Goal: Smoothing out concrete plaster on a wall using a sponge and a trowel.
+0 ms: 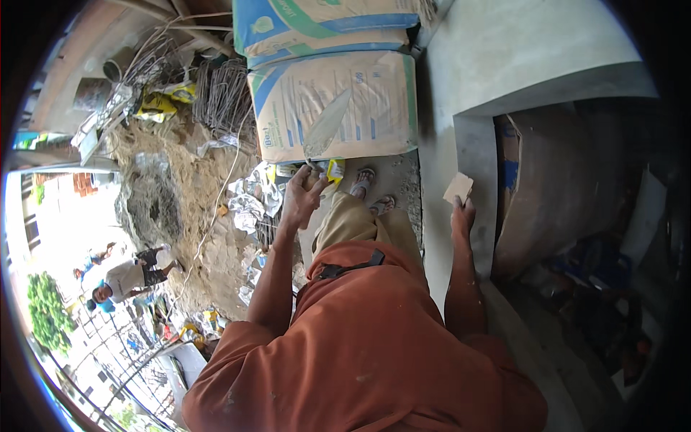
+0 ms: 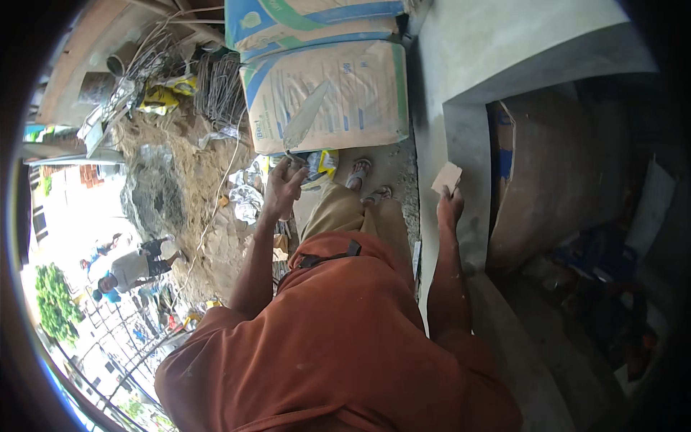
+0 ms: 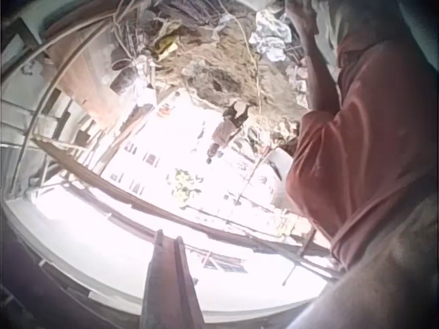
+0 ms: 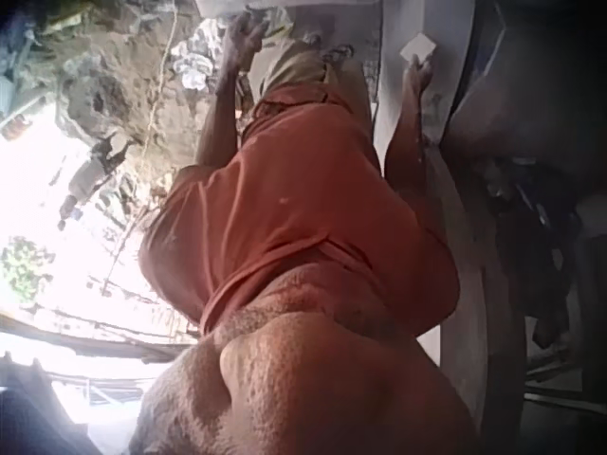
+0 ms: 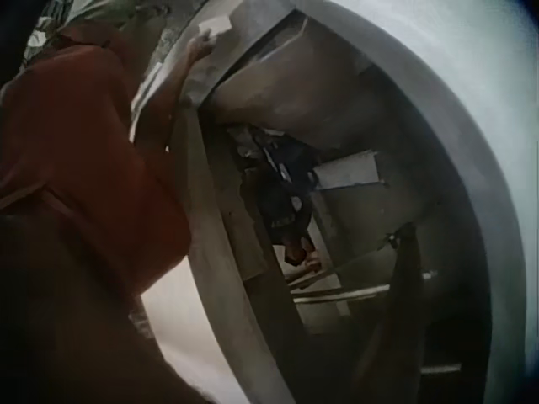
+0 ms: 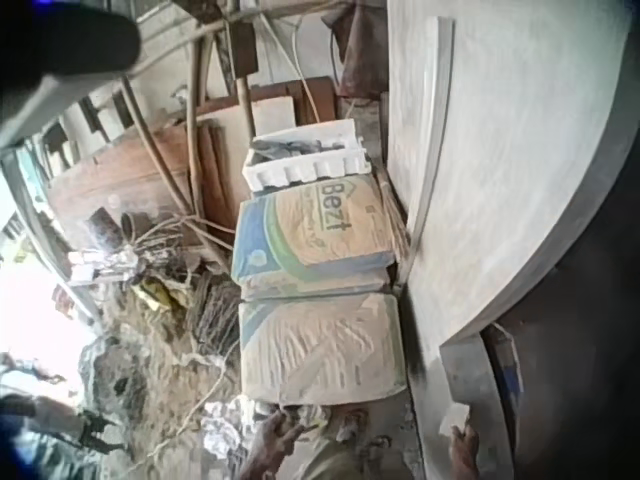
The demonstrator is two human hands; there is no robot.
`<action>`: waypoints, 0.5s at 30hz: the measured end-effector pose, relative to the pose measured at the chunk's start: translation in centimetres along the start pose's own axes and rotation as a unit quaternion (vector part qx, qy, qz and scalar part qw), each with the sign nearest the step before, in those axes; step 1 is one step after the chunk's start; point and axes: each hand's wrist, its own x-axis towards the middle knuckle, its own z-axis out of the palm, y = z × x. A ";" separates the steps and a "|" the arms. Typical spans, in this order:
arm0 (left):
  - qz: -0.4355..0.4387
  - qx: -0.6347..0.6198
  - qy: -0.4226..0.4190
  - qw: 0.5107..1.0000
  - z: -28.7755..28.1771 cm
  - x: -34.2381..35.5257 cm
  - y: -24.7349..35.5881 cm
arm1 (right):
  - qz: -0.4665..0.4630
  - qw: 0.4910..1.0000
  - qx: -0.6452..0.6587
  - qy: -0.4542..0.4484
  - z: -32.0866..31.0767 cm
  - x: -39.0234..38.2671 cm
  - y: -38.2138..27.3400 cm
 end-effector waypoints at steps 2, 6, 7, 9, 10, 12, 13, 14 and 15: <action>-0.002 -0.037 0.050 0.998 -0.9 -0.7 -1.4 | -0.015 0.996 0.079 -0.023 1.8 -1.5 -1.0; -0.001 -0.135 0.092 0.987 -0.9 -1.2 -1.9 | -0.072 0.993 -0.044 -0.081 2.9 -0.5 -0.3; -0.011 -0.164 0.100 0.981 -1.3 -1.5 -2.2 | -0.074 0.988 -0.074 -0.117 3.6 -0.9 -1.7; -0.018 -0.207 0.111 0.972 -1.7 -2.1 -1.4 | -0.111 0.978 -0.104 -0.142 4.6 -2.0 -4.6; -0.021 -0.224 0.110 0.968 -1.9 -2.3 -1.5 | -0.147 0.974 -0.103 -0.138 4.9 -2.7 -5.8; -0.017 -0.264 0.111 0.958 -2.7 -2.5 -1.5 | -0.103 0.969 -0.102 -0.199 5.3 -2.3 -6.9; -0.008 -0.285 0.091 0.954 -2.4 -1.8 -1.2 | -0.114 0.970 -0.115 -0.179 4.8 -1.2 -5.9; 0.008 -0.282 0.093 0.955 -2.5 -1.5 -1.5 | -0.128 0.969 -0.128 -0.168 4.9 0.0 -5.0; 0.023 -0.278 0.096 0.955 -2.7 -1.2 -1.8 | -0.134 0.965 -0.127 -0.187 4.7 1.4 -4.3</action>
